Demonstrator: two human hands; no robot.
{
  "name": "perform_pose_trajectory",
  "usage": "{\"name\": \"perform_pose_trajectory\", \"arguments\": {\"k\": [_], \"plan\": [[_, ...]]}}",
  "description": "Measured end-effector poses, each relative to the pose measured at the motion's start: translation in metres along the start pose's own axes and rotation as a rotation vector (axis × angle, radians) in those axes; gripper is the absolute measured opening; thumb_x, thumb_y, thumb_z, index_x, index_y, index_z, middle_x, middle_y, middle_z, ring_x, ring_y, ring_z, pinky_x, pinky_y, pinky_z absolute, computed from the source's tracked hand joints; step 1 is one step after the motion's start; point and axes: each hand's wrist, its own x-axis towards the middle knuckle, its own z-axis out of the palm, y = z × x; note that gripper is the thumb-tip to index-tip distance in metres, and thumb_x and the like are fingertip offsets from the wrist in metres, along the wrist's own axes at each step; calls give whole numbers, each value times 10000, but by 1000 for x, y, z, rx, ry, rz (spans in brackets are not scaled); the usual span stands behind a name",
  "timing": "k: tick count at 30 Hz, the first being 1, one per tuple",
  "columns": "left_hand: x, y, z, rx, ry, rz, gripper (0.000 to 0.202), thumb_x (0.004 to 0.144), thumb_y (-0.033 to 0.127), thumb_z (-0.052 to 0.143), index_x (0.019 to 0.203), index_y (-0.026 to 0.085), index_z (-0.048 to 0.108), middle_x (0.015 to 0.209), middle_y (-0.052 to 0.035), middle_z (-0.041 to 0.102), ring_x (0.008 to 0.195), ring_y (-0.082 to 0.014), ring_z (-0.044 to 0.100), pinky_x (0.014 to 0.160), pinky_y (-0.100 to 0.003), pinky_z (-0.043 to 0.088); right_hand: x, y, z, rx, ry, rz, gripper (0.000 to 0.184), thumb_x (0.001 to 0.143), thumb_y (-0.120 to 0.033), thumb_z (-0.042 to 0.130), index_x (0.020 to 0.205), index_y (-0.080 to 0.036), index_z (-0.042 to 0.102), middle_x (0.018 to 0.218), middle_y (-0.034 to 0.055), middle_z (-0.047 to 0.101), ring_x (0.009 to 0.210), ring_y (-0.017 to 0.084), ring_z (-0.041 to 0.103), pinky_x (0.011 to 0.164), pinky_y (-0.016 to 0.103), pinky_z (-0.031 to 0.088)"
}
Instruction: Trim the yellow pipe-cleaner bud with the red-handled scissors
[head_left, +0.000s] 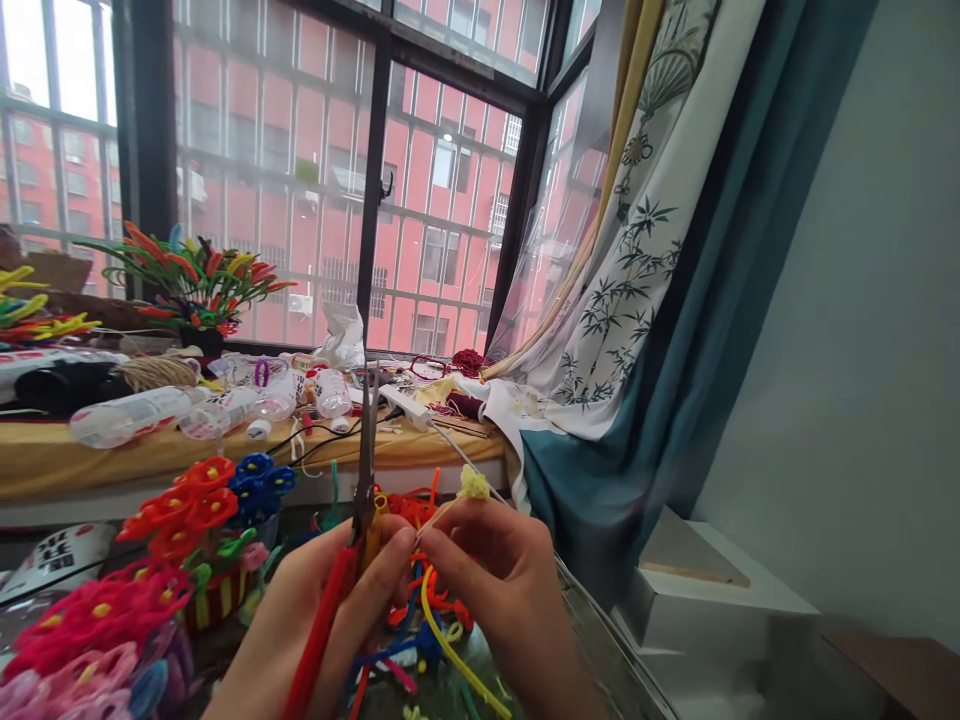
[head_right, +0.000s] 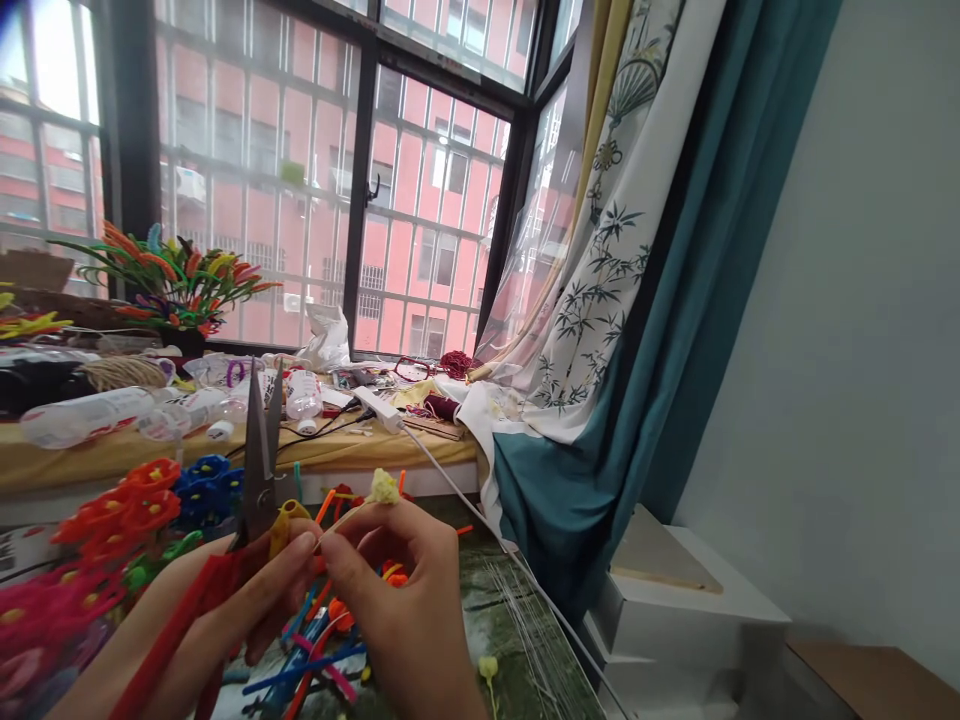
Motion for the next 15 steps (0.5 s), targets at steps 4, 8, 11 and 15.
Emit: {"name": "perform_pose_trajectory", "arguments": {"k": [4,8,11,15], "plan": [[4,-8,-2,-106,-68,-28,472,832,695,707,718,238,677,559,24,567,497,-140,507,483,-232,510,-1,-1,-1,9,-7,-7,136,824,-295,831,748,-195,779,714,-9,731,633,131,593,608,242,457],[9,-19,-3,-158,-92,-70,455,801,675,754,734,231,677,562,29,578,465,-128,500,448,-224,489,-3,-2,-1,17,1,-4,111,824,-281,834,766,-201,783,699,-24,716,621,121,578,596,230,449],[6,-15,-1,-92,-43,-33,503,766,751,723,781,248,706,571,20,612,474,-155,555,422,-233,501,-3,-3,1,4,11,-43,81,816,-235,819,751,-209,777,710,-30,731,633,118,603,620,223,470],[-4,1,1,74,20,47,541,721,835,660,768,297,695,604,-14,680,559,-244,671,528,-324,619,-2,-4,2,-9,25,-48,96,815,-241,821,739,-206,775,687,-36,714,616,114,596,597,217,458]]}}
